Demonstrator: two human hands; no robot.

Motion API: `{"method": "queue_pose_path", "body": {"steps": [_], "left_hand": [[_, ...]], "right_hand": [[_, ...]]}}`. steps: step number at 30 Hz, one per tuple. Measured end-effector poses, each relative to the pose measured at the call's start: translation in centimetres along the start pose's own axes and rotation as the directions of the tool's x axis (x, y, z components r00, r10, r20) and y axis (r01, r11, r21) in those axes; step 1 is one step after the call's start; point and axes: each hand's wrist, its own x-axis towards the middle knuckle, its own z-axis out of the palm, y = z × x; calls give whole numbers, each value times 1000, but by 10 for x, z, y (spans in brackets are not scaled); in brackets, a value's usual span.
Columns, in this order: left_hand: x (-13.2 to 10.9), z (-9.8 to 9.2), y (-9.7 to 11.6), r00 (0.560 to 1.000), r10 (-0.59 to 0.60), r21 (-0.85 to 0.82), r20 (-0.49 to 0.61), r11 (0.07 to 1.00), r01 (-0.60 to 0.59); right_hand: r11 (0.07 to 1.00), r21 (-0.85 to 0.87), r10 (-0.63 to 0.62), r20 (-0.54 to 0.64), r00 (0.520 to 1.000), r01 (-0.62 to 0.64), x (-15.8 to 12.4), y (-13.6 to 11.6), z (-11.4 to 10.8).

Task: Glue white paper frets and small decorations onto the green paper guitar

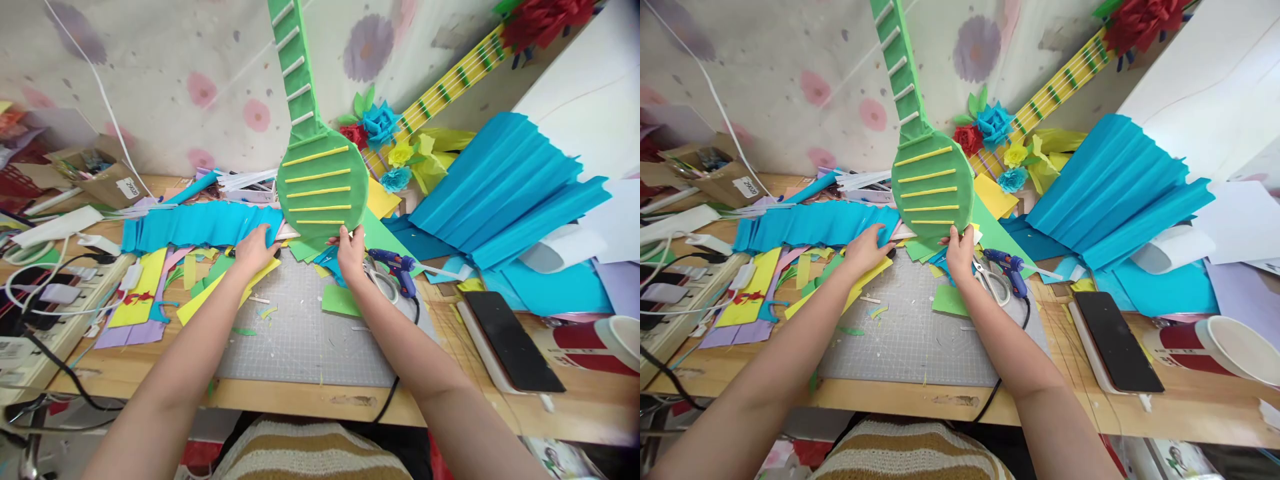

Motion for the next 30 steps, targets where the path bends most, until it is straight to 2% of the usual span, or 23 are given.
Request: {"method": "queue_pose_path", "body": {"steps": [3, 5, 7, 9, 11, 13, 15, 24, 30], "left_hand": [[-12, -27, -24, 996, -2, -122, -90, 993, -9], [-23, -47, -52, 988, -72, -65, -138, 996, 63], [-34, -64, -88, 982, -179, 69, -60, 981, 183], [-44, -73, -125, 958, -278, 264, 65, 931, 252], [-50, -75, -155, 929, -342, 414, 140, 873, 259], [-54, -73, -172, 920, -360, 486, 158, 839, 245], [-56, -70, -178, 926, -350, 517, 145, 824, 231], [-42, -70, -178, 925, -362, 551, 115, 798, 244], [-32, -72, -185, 911, -405, 536, 78, 788, 304]], "right_hand": [[1000, -12, 12, 12, 1000, -12, -3, 1, -3], [1000, -23, 9, 17, 1000, -9, -5, 0, -6], [999, -31, 8, 21, 1000, -7, -6, 0, -9], [1000, -29, 7, 27, 1000, -6, -7, -1, -11], [1000, -22, 0, 27, 1000, 0, -8, -1, -12], [1000, -22, -6, 26, 1000, 6, -10, 1, -11], [1000, -26, -2, 32, 999, 3, -12, 2, -10], [999, -28, 17, 46, 999, -16, -21, 2, -11], [999, -41, 5, 41, 999, -3, -19, 0, -15]]}}
